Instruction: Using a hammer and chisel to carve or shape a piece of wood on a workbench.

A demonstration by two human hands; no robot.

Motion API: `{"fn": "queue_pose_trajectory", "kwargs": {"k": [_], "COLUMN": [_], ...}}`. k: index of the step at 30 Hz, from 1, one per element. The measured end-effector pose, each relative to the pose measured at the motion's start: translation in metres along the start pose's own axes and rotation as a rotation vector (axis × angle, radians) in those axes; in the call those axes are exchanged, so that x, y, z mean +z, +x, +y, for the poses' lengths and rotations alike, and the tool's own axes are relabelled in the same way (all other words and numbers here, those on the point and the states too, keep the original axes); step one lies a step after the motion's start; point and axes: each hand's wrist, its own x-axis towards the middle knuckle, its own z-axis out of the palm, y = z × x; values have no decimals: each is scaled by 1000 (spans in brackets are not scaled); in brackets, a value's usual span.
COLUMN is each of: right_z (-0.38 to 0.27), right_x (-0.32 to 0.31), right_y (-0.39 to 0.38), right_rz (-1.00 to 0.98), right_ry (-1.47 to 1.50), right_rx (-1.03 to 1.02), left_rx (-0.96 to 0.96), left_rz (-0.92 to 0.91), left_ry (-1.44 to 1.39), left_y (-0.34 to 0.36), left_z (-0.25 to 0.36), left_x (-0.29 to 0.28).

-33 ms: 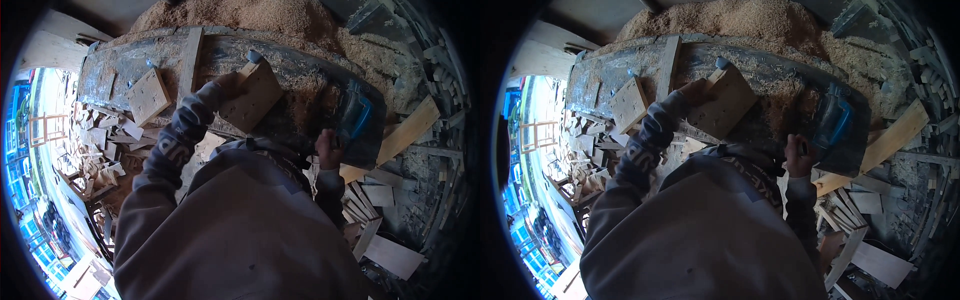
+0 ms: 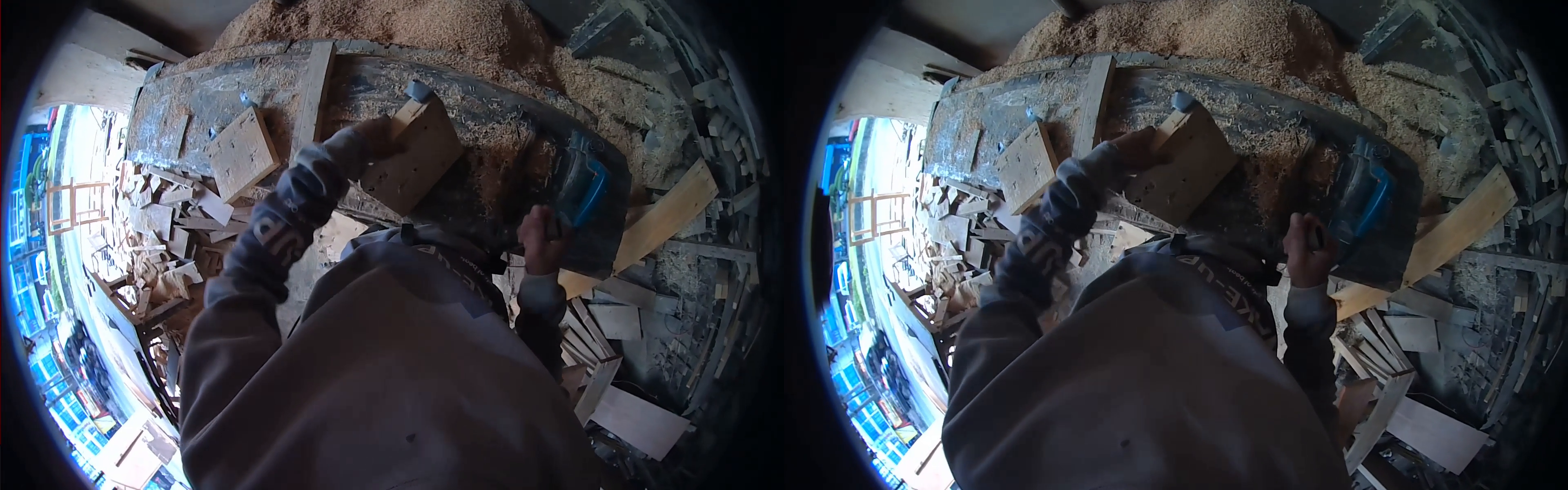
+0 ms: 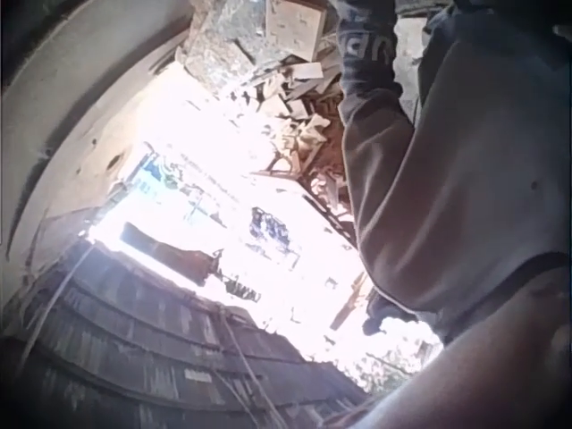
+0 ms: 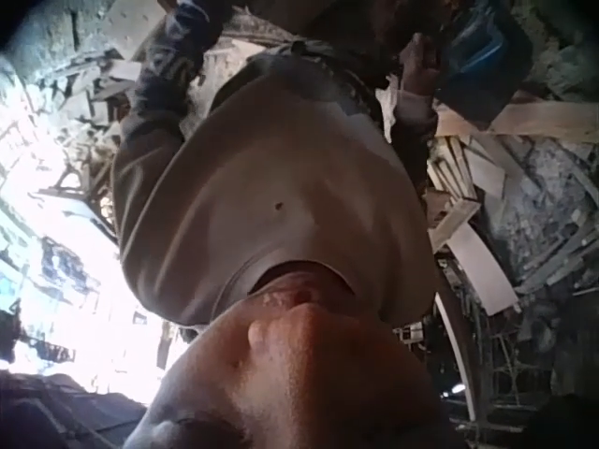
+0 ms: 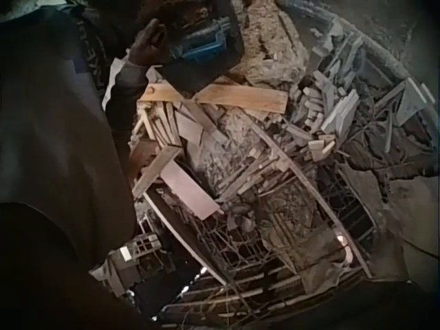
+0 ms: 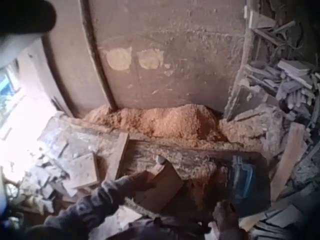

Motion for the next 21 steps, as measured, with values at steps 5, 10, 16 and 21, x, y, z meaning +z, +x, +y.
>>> {"fn": "queue_pose_trajectory", "kwargs": {"k": [5,10,16,21], "right_z": [-89,-151,-151,-148], "right_x": [27,61,94,92], "right_y": [41,87,122,136], "right_rz": [-153,-140,-175,-223], "right_ry": [368,388,283,238], "right_rx": [-197,-142,80,98], "left_rx": [-1,-19,-93,3], "left_rz": [-105,-212,-184,-366], "left_ry": [341,458,-86,-539], "left_y": [-1,-16,-12,-17], "left_z": [36,76,73,53], "left_x": [10,25,60,29]}}
